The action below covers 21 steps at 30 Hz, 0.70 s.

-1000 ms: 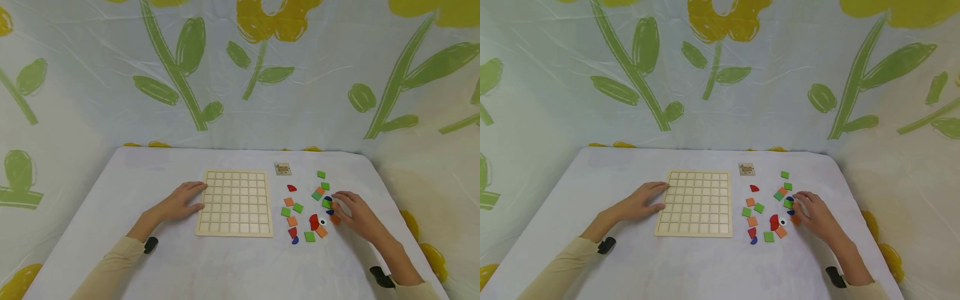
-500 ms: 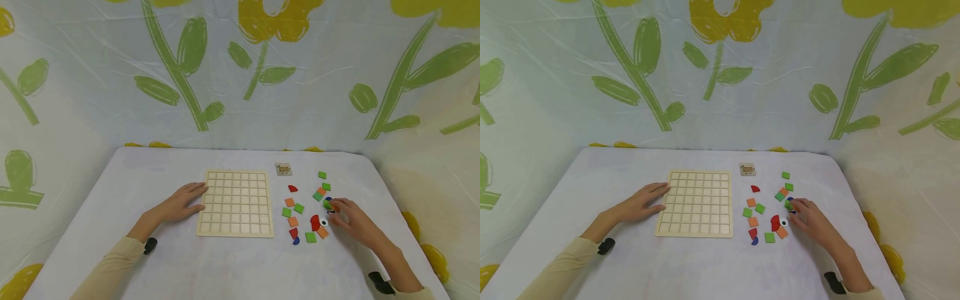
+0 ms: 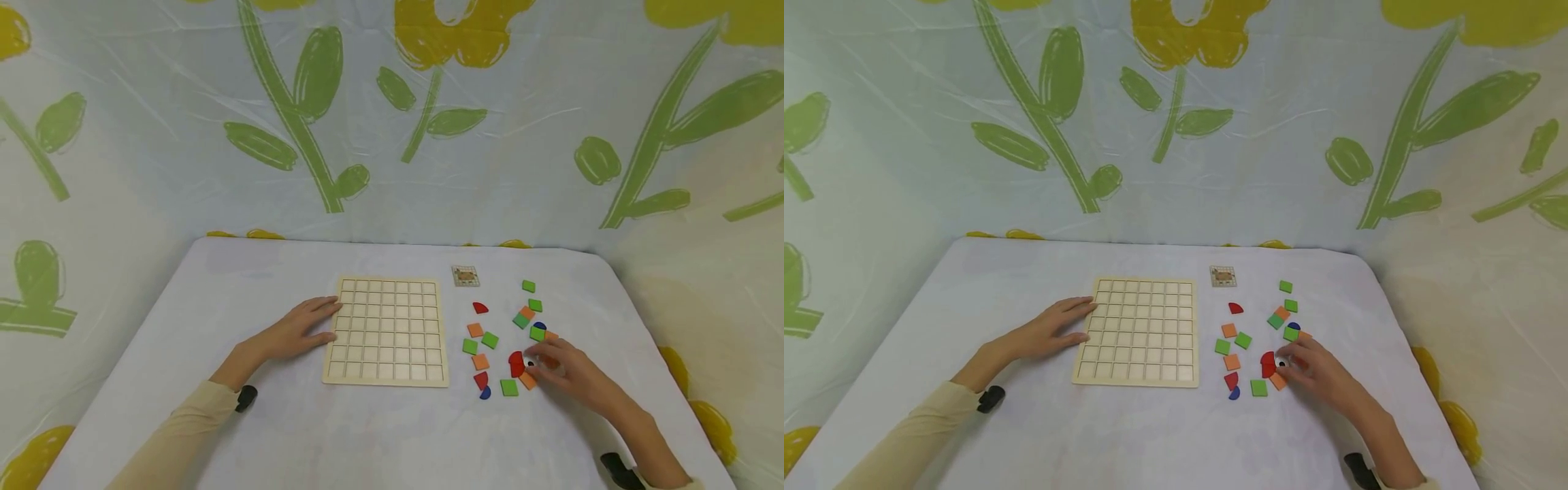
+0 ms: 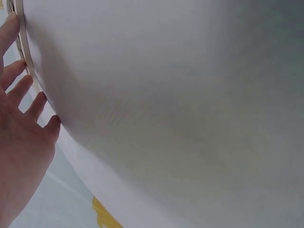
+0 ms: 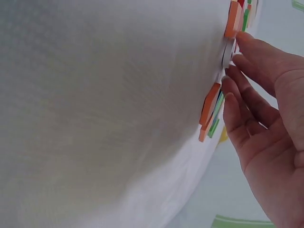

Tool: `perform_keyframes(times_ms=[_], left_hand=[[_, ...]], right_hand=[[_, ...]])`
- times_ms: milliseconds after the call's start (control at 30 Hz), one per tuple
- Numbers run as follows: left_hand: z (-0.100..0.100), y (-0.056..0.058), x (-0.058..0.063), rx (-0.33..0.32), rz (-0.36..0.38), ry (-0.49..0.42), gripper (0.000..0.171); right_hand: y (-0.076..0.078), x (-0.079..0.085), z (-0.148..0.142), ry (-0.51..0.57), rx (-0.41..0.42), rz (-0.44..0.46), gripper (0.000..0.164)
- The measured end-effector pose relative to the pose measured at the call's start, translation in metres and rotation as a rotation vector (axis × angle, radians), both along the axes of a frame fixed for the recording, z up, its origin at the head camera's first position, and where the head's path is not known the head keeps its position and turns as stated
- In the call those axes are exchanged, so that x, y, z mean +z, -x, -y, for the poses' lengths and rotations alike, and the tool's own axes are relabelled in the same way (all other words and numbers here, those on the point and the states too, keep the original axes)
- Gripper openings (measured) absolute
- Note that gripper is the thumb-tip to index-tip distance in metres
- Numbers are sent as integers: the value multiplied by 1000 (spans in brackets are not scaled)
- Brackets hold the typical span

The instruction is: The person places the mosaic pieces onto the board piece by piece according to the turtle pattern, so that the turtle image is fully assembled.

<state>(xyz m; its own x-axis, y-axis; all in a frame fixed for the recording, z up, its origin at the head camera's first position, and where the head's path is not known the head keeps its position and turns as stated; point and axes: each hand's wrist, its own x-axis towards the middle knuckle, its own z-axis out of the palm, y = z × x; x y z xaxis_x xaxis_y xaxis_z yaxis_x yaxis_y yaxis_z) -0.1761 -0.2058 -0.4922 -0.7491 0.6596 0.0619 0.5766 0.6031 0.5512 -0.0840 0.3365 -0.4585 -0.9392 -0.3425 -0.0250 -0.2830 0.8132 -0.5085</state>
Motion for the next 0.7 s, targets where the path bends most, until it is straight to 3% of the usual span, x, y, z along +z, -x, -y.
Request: perform_keyframes(times_ms=[367,700], left_hand=[[2,0,-1,15,12,1,66],[0,-4,4,33,-73,79,64]], right_hand=[[4,-1,0,33,47,3,24],[5,0,-2,64,77,47,27]])
